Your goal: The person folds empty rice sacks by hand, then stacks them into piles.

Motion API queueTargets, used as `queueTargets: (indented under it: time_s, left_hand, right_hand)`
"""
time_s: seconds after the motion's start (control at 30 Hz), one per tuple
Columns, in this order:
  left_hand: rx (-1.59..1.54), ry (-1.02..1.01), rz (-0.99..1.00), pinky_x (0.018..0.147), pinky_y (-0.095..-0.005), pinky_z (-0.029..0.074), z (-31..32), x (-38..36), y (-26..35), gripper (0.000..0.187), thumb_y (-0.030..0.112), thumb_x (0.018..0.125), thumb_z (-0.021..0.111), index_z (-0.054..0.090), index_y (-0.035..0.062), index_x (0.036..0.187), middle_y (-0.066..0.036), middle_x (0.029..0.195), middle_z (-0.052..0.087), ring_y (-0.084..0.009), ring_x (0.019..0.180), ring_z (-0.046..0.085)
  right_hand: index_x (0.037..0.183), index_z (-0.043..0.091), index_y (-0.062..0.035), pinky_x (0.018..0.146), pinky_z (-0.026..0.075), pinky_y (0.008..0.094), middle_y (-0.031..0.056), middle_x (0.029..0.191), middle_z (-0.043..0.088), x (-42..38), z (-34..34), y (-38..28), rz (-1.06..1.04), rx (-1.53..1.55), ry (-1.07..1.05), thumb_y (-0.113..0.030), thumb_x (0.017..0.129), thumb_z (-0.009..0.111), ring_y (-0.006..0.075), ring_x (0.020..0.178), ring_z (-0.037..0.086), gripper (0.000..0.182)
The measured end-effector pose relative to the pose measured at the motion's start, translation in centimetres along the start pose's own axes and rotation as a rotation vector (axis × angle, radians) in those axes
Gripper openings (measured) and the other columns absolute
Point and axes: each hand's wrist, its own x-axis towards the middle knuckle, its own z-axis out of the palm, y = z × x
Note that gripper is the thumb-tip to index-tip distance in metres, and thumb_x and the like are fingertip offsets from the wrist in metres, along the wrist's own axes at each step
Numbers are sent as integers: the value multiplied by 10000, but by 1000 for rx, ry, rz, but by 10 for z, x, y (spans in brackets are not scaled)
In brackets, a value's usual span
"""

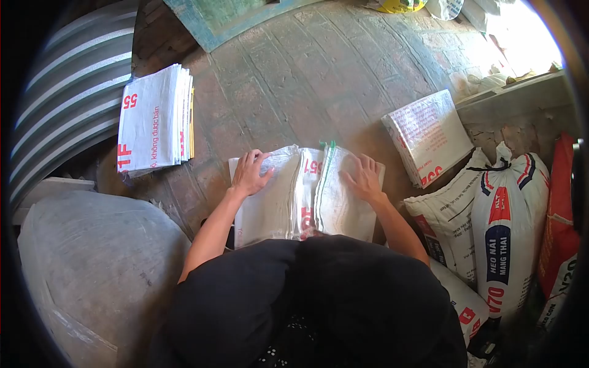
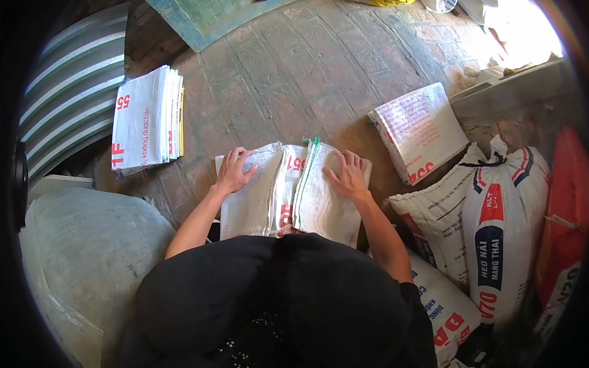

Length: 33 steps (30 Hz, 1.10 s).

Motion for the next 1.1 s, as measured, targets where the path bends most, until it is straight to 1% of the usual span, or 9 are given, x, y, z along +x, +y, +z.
queueTargets:
  time_s: [0.23, 0.27, 0.37, 0.5, 0.7, 0.9, 1.0, 1.03, 1.1]
  left_hand:
    - [-171, -71, 25, 905, -414, 483, 5, -44, 14, 358, 340, 932, 610, 663, 38, 1117, -177, 1082, 648, -346, 1048, 621]
    - [-263, -106, -3, 814, -414, 516, 9, -47, 12, 336, 319, 940, 603, 688, 20, 1070, -183, 1027, 683, -361, 925, 663]
    - [-392, -352, -208, 812, -445, 505, 15, -61, 10, 366, 316, 938, 590, 686, -29, 1012, -254, 1012, 677, -403, 925, 662]
    - [-646, -441, -168, 797, -448, 501, 2, -84, 12, 341, 281, 935, 593, 668, -29, 1056, -278, 1031, 648, -391, 908, 675]
    - [-838, -546, -338, 820, -435, 505, -8, -101, 12, 334, 271, 935, 607, 651, -15, 1101, -249, 1053, 652, -361, 928, 673]
    - [-1044, -579, -509, 842, -422, 508, -20, -109, 13, 336, 261, 935, 621, 635, -1, 1146, -220, 1075, 657, -331, 948, 671]
    - [-1160, -567, -605, 853, -415, 510, -27, -117, 13, 342, 255, 935, 628, 627, 6, 1168, -205, 1087, 659, -316, 958, 670]
    - [-1204, -543, -647, 857, -413, 511, -27, -117, 12, 344, 254, 935, 631, 624, 9, 1176, -200, 1090, 660, -311, 961, 670]
    - [-1288, -518, -696, 864, -409, 512, -30, -119, 14, 349, 250, 935, 635, 618, 13, 1190, -190, 1098, 662, -300, 968, 669]
  right_hand:
    - [1230, 631, -115, 941, 340, 490, 153, 1104, 596, -14, -8, -10, 70, 97, -175, -509, 924, 574, 327, 1086, 546, 502]
    - [1207, 645, -106, 931, 350, 482, 162, 1073, 606, -16, -9, -9, 74, 159, -218, -514, 923, 573, 323, 1062, 561, 502]
    - [1164, 674, -73, 902, 397, 456, 180, 1030, 633, -21, -12, -11, 136, 320, -373, -535, 920, 570, 332, 1019, 593, 533]
    - [1151, 689, -28, 872, 461, 443, 202, 1078, 652, -31, -11, -16, 176, 457, -472, -583, 899, 580, 368, 1017, 609, 619]
    - [1164, 683, 1, 907, 479, 412, 195, 1108, 666, -36, -16, -26, 390, 702, -634, -649, 808, 675, 315, 1011, 631, 741]
    - [1324, 585, -29, 920, 486, 392, 204, 1161, 622, -16, -34, -30, 258, 397, -422, -670, 696, 779, 300, 1039, 620, 918]
    - [1358, 547, -60, 875, 497, 394, 178, 1201, 573, 4, -51, -23, 218, 367, -310, -550, 672, 860, 291, 1041, 593, 899]
    - [1361, 542, -73, 848, 507, 403, 185, 1187, 557, 12, -61, -21, 140, 315, -250, -568, 653, 868, 292, 1000, 592, 924]
    - [1342, 560, -110, 943, 456, 437, 158, 1146, 539, 33, -87, -24, 38, 285, -159, -678, 605, 844, 289, 1064, 589, 973]
